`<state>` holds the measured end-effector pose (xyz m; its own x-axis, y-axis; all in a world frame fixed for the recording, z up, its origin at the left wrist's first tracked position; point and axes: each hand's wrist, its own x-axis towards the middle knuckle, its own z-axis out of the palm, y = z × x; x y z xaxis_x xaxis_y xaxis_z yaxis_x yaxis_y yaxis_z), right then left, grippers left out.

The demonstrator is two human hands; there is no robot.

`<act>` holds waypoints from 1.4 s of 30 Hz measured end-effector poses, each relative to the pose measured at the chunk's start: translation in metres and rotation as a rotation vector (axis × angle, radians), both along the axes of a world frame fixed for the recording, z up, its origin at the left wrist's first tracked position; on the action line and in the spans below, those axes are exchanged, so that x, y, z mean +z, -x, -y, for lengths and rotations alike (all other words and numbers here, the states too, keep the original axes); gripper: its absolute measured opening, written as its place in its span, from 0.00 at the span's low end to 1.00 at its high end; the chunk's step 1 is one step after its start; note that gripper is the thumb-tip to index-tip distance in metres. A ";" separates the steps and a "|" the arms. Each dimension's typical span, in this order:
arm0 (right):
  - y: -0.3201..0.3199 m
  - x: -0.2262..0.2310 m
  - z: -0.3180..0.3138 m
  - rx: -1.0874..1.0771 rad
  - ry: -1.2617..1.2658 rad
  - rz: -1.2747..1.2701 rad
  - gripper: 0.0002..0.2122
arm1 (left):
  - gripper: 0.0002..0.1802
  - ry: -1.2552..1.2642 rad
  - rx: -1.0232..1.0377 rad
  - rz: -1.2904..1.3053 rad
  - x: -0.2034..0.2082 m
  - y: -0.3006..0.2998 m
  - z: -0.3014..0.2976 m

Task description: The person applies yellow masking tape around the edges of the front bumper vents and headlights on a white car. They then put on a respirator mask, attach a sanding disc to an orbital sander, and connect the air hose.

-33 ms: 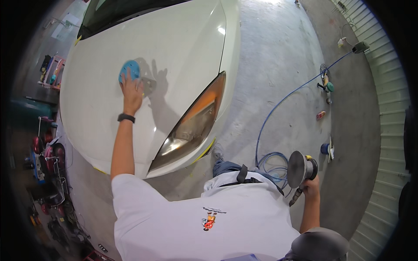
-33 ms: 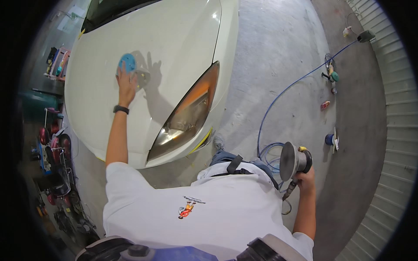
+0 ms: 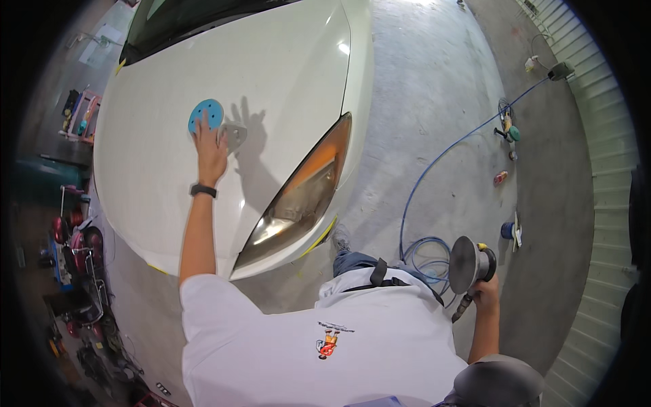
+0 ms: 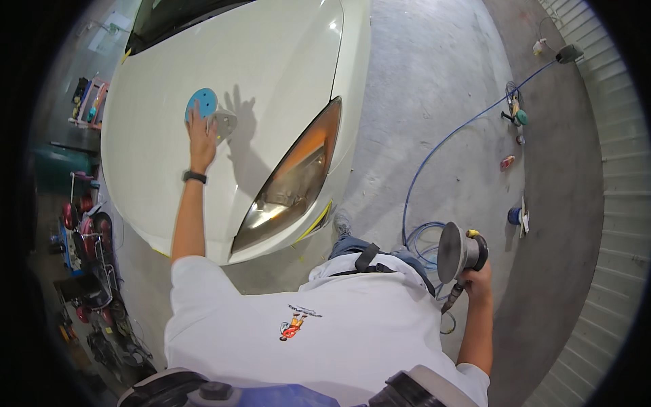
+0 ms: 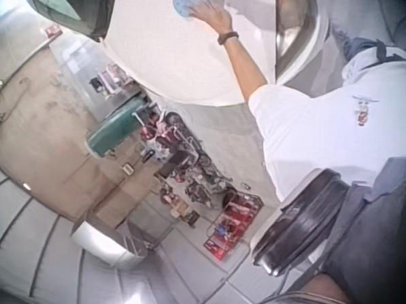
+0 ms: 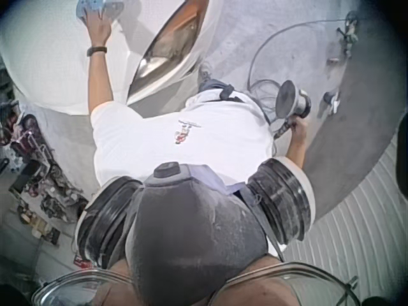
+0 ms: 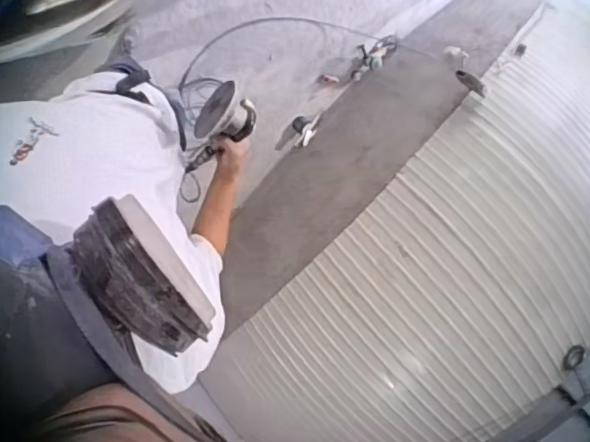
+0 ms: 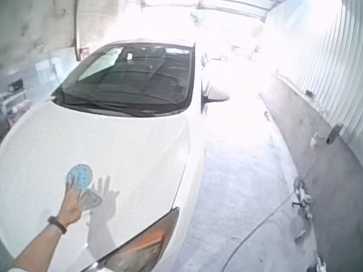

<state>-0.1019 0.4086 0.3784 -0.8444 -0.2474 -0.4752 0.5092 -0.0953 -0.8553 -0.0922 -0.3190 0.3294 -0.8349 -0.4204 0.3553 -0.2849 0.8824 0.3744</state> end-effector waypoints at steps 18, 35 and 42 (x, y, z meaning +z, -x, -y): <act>0.024 0.047 0.085 0.400 -0.169 -0.443 0.43 | 0.47 -2.187 -0.668 -0.098 0.056 -0.036 -0.437; -0.009 0.001 -0.117 0.185 0.278 -0.310 0.45 | 0.55 -1.895 -0.371 0.018 0.088 -0.066 -0.580; -0.045 0.032 -0.134 0.068 0.045 -0.455 0.46 | 0.49 -1.852 -0.757 0.120 0.103 -0.038 -0.641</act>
